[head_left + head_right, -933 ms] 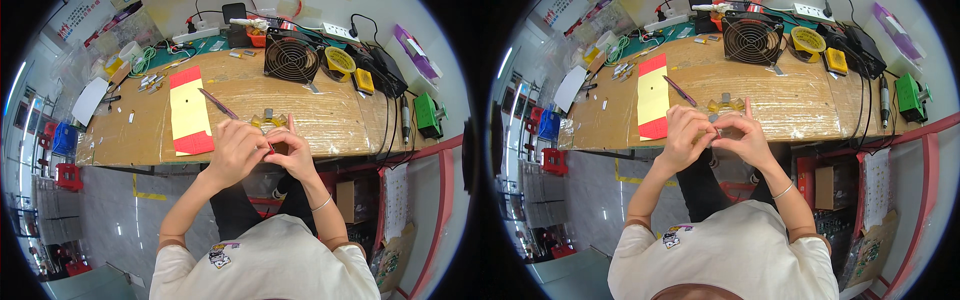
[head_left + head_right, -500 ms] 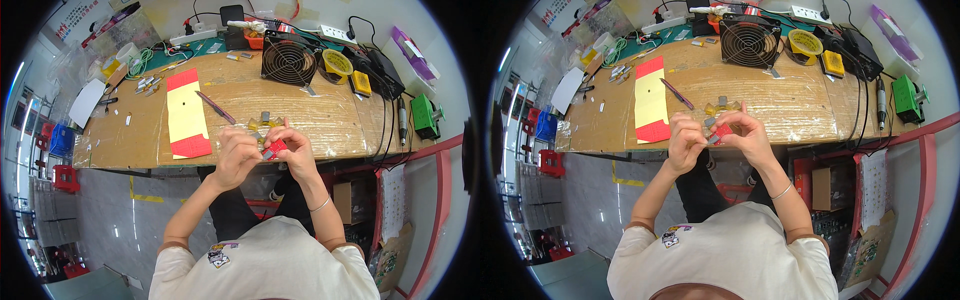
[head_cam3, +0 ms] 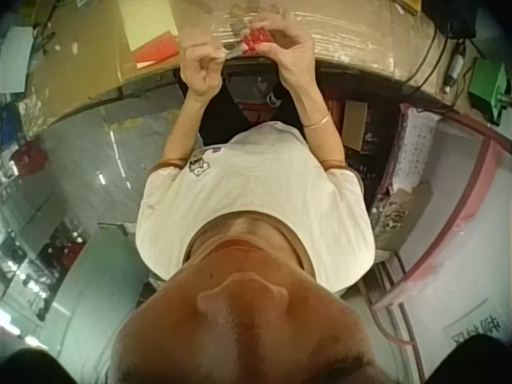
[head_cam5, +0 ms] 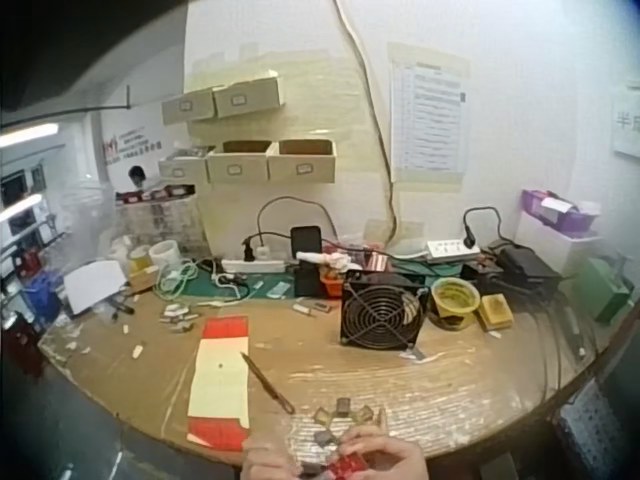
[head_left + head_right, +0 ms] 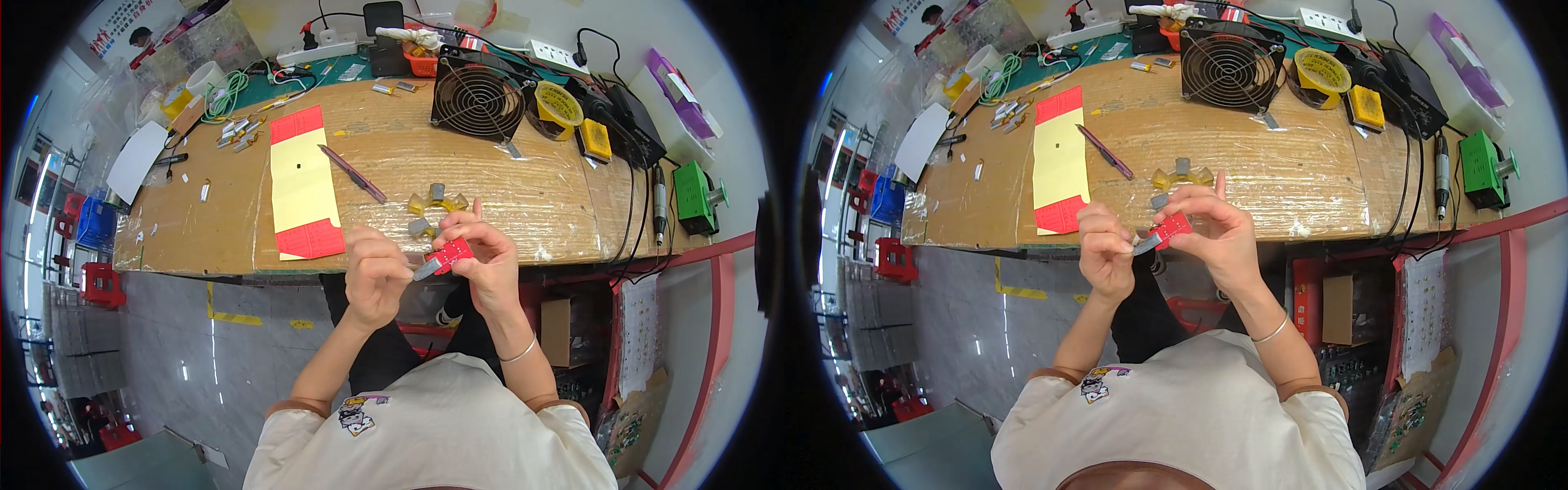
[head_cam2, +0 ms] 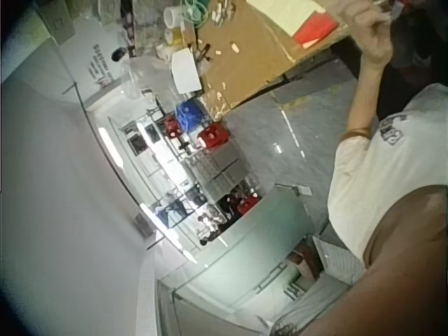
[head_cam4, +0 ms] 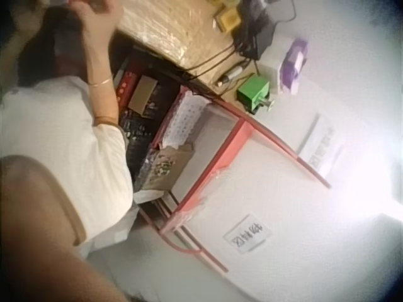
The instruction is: The person prepares small electronic components by applying adhesive tape and then uses a soldering iron to heat and solder them. The person handles the components one by one, applying heat to specific points while holding them steady on a workbench.
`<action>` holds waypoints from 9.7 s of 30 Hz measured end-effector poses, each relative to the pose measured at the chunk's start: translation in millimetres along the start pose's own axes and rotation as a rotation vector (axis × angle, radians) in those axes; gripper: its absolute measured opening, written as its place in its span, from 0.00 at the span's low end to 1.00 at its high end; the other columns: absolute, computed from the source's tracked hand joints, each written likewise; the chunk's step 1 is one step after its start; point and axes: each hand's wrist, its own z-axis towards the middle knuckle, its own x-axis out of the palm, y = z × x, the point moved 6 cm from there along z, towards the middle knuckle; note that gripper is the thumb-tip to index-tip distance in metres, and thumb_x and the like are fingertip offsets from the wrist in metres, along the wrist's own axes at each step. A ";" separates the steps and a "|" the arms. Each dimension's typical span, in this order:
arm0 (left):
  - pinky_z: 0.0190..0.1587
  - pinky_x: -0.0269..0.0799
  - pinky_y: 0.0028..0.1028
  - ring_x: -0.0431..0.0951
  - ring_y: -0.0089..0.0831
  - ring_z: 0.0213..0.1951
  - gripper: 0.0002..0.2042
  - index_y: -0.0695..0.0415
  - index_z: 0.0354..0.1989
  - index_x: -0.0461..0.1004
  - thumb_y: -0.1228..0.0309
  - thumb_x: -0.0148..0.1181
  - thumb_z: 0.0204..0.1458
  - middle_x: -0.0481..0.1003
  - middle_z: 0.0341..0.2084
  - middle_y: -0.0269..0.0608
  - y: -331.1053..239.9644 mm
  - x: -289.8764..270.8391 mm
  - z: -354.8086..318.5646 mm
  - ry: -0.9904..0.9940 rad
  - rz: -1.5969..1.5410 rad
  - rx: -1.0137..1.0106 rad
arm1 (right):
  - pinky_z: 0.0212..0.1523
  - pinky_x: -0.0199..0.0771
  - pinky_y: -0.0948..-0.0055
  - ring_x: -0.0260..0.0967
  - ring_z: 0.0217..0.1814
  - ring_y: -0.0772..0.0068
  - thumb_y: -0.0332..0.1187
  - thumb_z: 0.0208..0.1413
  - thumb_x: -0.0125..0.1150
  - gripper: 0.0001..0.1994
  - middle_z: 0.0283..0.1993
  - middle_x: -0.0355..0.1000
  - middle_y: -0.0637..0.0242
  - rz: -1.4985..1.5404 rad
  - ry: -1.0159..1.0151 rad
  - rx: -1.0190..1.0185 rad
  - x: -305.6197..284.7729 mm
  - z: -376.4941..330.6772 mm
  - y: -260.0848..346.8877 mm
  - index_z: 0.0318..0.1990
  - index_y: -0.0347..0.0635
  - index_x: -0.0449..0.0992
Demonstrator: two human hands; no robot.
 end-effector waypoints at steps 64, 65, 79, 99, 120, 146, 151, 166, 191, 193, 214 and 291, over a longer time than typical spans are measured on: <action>0.54 0.62 0.29 0.67 0.30 0.50 0.06 0.63 0.32 0.77 0.82 0.60 0.46 0.69 0.45 0.42 -6.2 -4.8 2.0 -0.204 -0.391 -0.734 | 0.50 0.74 0.65 0.72 0.49 0.60 0.21 0.50 0.59 0.12 0.43 0.72 0.55 0.488 -0.169 0.111 17.2 -10.3 7.7 0.42 0.36 0.69; 0.53 0.62 0.29 0.67 0.30 0.50 0.06 0.63 0.32 0.77 0.83 0.61 0.45 0.69 0.45 0.42 -6.2 -3.3 1.6 -0.203 -0.405 -0.740 | 0.51 0.73 0.65 0.71 0.49 0.61 0.21 0.50 0.59 0.12 0.43 0.72 0.55 0.470 -0.173 0.106 17.1 -10.5 8.1 0.42 0.36 0.69; 0.52 0.64 0.29 0.70 0.30 0.47 0.06 0.62 0.31 0.75 0.83 0.62 0.44 0.71 0.44 0.46 -4.9 0.1 1.6 -0.177 -0.337 -0.697 | 0.50 0.71 0.65 0.71 0.49 0.60 0.14 0.44 0.61 0.15 0.44 0.69 0.58 0.284 -0.108 -0.096 24.2 -13.7 17.3 0.40 0.37 0.69; 0.55 0.63 0.33 0.71 0.36 0.51 0.10 0.66 0.36 0.74 0.86 0.60 0.44 0.73 0.43 0.51 -19.9 1.9 1.8 -0.275 -0.354 -0.596 | 0.52 0.69 0.57 0.70 0.49 0.55 0.27 0.40 0.71 0.19 0.38 0.72 0.57 0.451 -0.021 -0.260 36.7 -28.7 18.9 0.40 0.39 0.70; 0.53 0.64 0.32 0.73 0.30 0.45 0.14 0.59 0.42 0.71 0.85 0.56 0.47 0.75 0.37 0.41 -7.2 8.8 -2.0 -0.255 -0.973 -0.858 | 0.54 0.69 0.58 0.69 0.50 0.61 0.36 0.49 0.66 0.16 0.40 0.68 0.65 0.891 -0.060 0.123 33.1 -25.1 -9.4 0.43 0.45 0.68; 0.38 0.69 0.42 0.72 0.50 0.35 0.16 0.65 0.41 0.64 0.67 0.57 0.50 0.69 0.31 0.54 76.3 -26.1 41.1 0.429 0.991 -0.531 | 0.50 0.75 0.69 0.69 0.53 0.57 0.26 0.54 0.58 0.11 0.45 0.66 0.65 0.231 -0.383 -0.039 -76.3 3.8 -11.0 0.45 0.38 0.68; 0.35 0.69 0.36 0.73 0.41 0.32 0.12 0.64 0.44 0.65 0.72 0.53 0.53 0.70 0.29 0.49 85.6 -70.9 46.2 0.175 0.720 -0.562 | 0.49 0.77 0.70 0.69 0.52 0.59 0.25 0.55 0.57 0.11 0.45 0.67 0.65 0.215 -0.376 -0.052 -77.2 3.0 -10.2 0.45 0.38 0.68; 0.24 0.62 0.26 0.69 0.22 0.20 0.13 0.58 0.44 0.76 0.68 0.51 0.55 0.72 0.17 0.35 106.9 -400.8 57.5 -0.387 1.088 -0.703 | 0.49 0.76 0.70 0.70 0.51 0.58 0.25 0.55 0.57 0.11 0.46 0.67 0.63 0.174 -0.385 -0.040 -75.3 2.5 -10.6 0.45 0.37 0.68; 0.68 0.36 0.37 0.40 0.47 0.68 0.40 0.65 0.66 0.39 0.46 0.44 0.56 0.42 0.65 0.59 151.8 -10.8 77.0 0.843 1.119 -0.408 | 0.49 0.68 0.64 0.70 0.45 0.60 0.27 0.49 0.60 0.12 0.42 0.63 0.63 0.177 -0.126 -0.130 -62.6 -2.6 -2.2 0.42 0.38 0.70; 0.68 0.36 0.36 0.40 0.47 0.68 0.40 0.66 0.65 0.40 0.45 0.42 0.56 0.42 0.65 0.60 164.1 3.5 84.7 0.896 0.989 -0.336 | 0.49 0.69 0.64 0.70 0.45 0.60 0.26 0.48 0.60 0.12 0.41 0.63 0.63 0.194 -0.117 -0.106 -61.4 -2.2 -2.8 0.42 0.38 0.70; 0.60 0.62 0.33 0.66 0.35 0.57 0.18 0.57 0.52 0.67 0.69 0.49 0.53 0.69 0.52 0.42 108.2 45.2 84.5 1.067 0.622 0.242 | 0.47 0.72 0.66 0.72 0.44 0.64 0.20 0.41 0.65 0.13 0.40 0.68 0.58 0.149 0.169 -0.158 -45.1 -0.7 6.5 0.38 0.34 0.75; 0.37 0.70 0.32 0.74 0.37 0.33 0.14 0.60 0.35 0.76 0.82 0.62 0.35 0.74 0.29 0.40 21.5 29.4 24.9 0.591 0.384 -0.021 | 0.59 0.52 0.53 0.65 0.40 0.66 0.32 0.33 0.73 0.14 0.30 0.68 0.71 -1.087 -0.066 -0.501 -1.1 -24.8 8.5 0.26 0.46 0.70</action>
